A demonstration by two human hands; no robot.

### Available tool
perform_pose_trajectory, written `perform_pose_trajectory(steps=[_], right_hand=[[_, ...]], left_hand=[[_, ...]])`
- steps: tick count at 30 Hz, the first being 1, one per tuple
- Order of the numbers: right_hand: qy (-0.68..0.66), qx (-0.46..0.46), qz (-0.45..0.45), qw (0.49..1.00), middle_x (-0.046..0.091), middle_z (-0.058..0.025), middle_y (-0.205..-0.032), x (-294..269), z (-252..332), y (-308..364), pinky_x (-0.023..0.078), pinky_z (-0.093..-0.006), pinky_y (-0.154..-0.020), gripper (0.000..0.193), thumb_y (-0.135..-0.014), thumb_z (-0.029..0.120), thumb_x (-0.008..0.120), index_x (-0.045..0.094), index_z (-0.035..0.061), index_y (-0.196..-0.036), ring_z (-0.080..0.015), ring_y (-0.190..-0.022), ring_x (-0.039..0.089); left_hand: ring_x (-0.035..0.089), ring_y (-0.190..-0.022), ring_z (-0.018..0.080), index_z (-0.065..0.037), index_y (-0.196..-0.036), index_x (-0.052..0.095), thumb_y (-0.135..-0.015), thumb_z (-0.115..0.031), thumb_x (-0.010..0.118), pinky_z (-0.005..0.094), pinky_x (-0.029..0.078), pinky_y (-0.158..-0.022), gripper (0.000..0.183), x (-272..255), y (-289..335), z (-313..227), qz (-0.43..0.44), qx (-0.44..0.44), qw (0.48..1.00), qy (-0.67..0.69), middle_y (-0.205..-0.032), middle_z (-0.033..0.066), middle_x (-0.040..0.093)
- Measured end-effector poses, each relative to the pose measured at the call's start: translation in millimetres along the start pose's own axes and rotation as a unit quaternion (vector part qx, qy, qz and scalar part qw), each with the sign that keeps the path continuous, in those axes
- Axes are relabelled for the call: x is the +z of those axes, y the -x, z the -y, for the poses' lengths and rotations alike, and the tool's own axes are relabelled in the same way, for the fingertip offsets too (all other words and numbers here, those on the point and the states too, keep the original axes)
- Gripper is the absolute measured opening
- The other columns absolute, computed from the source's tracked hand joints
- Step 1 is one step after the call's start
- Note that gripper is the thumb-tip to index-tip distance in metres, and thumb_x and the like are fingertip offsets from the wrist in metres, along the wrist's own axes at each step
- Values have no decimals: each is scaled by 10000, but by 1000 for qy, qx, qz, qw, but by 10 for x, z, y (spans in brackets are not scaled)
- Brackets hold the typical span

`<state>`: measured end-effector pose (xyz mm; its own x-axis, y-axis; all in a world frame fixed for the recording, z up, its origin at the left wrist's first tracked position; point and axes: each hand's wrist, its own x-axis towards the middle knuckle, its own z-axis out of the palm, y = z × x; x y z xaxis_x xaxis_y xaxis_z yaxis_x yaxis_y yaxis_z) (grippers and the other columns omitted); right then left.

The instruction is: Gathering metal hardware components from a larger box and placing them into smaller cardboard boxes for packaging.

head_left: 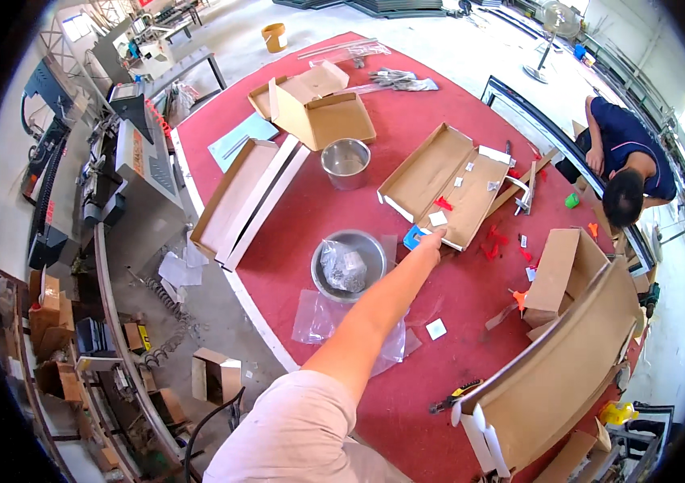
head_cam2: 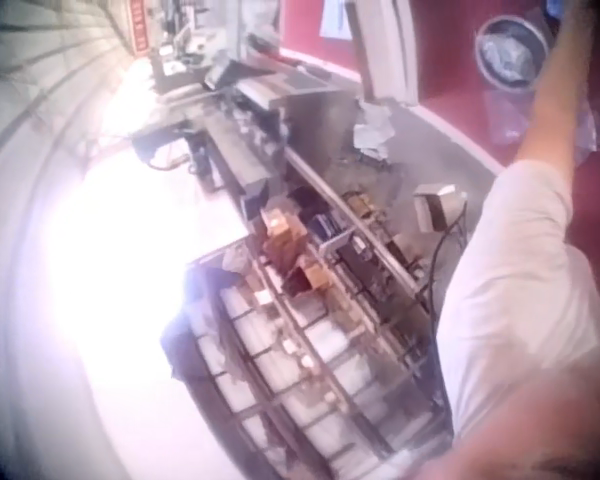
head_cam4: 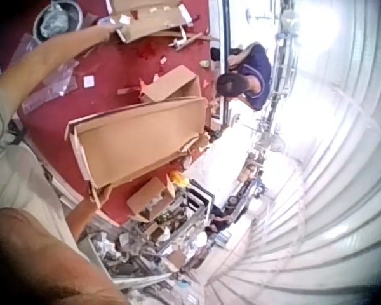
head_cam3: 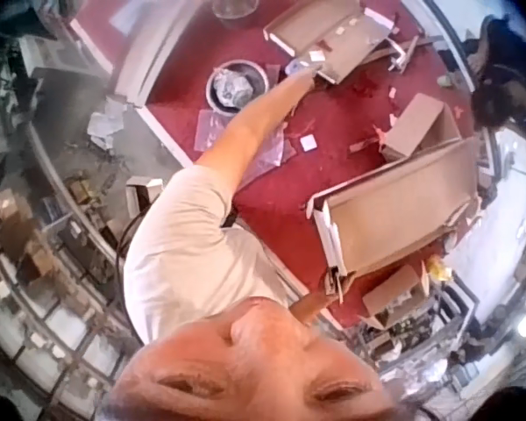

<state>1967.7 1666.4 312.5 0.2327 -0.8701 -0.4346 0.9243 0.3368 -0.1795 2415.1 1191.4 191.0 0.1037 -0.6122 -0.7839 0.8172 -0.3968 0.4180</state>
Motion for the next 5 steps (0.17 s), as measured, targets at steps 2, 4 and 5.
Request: perform_pose_trajectory(steps=[2,4,5], right_hand=[[104,-176,-181,962,625,-184,-995,1144,-587,-339,540,-362,-666,594,-854,371,618,434,-8,-1271,-259,-726,626],[265,-233,-280,893,598,-182,-1119,1869,-945,-493,500,-373,-859,653,-837,420,626,425,-17,-1280,-236,-956,610],[268,-234,-279,892,598,-182,-1119,1890,-950,-508,500,-373,-859,653,-837,420,626,425,-17,-1280,-236,-956,610]], left_hand=[[657,-778,291,-53,-1084,565,-849,-276,598,473,522,-641,325,-160,-208,-142,-1,0,1000,17,-930,123,660],[656,-782,282,-47,-1083,566,-837,-246,618,466,519,-632,321,-176,-393,-112,0,-8,999,32,-947,124,654],[651,-796,279,-38,-1093,561,-817,-202,639,453,515,-656,331,-141,-432,-35,-15,47,998,27,-963,125,648]])
